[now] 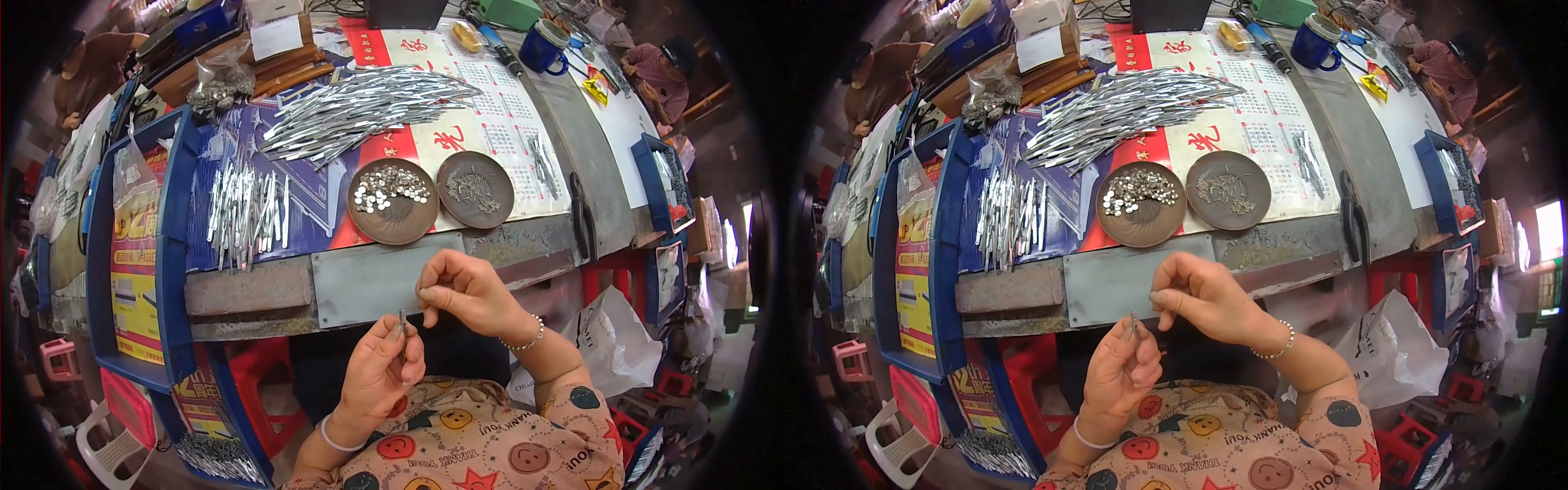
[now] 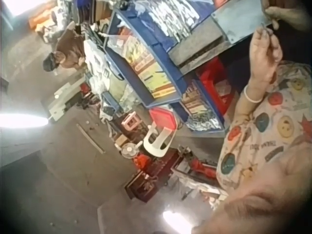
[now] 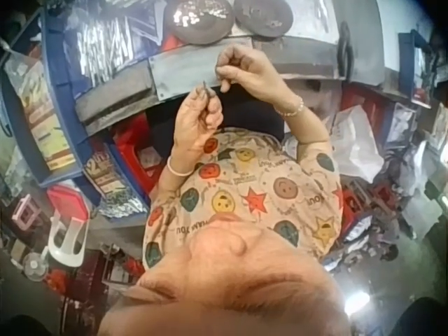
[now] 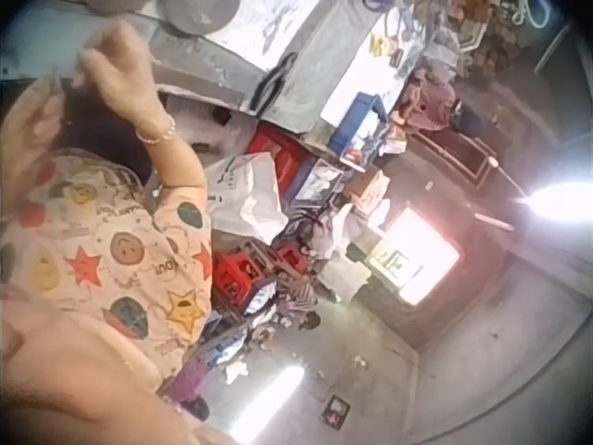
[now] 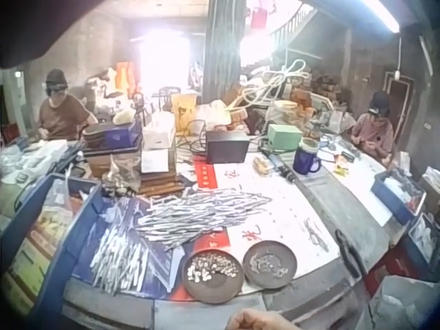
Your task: Assembling small metal components by hand at a manufacturing workbench.
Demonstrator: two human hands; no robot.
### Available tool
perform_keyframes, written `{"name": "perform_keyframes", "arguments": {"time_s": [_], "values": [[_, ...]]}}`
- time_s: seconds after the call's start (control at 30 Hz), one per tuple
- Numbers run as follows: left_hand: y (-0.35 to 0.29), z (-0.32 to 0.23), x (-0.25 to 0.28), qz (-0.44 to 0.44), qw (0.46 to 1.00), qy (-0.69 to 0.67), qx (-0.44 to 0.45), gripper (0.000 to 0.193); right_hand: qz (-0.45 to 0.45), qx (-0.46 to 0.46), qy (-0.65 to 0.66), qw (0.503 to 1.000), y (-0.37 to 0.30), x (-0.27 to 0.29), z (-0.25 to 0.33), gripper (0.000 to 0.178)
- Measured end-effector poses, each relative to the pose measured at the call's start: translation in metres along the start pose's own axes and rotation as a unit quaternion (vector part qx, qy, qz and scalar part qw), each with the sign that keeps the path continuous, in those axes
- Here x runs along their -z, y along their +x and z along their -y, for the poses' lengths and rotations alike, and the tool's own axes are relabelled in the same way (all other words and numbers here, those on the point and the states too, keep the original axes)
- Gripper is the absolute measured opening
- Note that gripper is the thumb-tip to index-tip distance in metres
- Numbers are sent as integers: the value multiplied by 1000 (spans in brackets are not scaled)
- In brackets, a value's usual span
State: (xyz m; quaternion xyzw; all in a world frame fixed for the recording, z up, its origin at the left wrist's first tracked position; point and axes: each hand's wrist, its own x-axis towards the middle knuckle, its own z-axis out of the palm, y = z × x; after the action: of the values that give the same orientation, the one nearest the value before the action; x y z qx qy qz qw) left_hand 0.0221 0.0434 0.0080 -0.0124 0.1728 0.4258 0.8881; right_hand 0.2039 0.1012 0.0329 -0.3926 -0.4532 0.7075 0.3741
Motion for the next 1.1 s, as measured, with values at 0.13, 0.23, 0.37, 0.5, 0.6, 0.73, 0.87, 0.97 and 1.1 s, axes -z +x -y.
{"name": "perform_keyframes", "arguments": {"time_s": [0.13, 0.23, 0.37, 0.5, 0.6, 0.73, 0.87, 0.97, 1.1], "values": [[-2, -3, 0, -16, 1000, 9, 2, 13, 5, -2, -57, 998, -4, -7, -1, 7], [-1, -3, 3, -16, 1000, 20, 4, 14, 37, 31, -81, 996, -6, -11, 0, 10], [-2, -4, 2, -17, 1000, 18, -6, 14, 31, 57, -113, 991, -7, -14, 2, 9], [-2, -4, 4, -14, 1000, 17, 4, 14, 33, 101, -143, 984, -10, -16, -1, 11], [-1, -4, 3, -17, 1000, 14, 11, 14, 19, 127, -169, 977, -10, -19, -5, 15], [-2, -3, 1, -20, 1000, 16, 11, 13, -16, 149, -199, 969, -10, -22, -11, 18], [-1, -2, 2, -25, 999, 13, 14, 13, -31, 170, -240, 955, -10, -23, -14, 19], [1, 1, 4, -17, 1000, 21, 5, 12, -47, 217, -294, 930, -8, -24, -17, 22], [1, 7, 5, -42, 995, 80, -52, 10, -35, 276, -468, 839, -10, -29, -18, 16]]}}
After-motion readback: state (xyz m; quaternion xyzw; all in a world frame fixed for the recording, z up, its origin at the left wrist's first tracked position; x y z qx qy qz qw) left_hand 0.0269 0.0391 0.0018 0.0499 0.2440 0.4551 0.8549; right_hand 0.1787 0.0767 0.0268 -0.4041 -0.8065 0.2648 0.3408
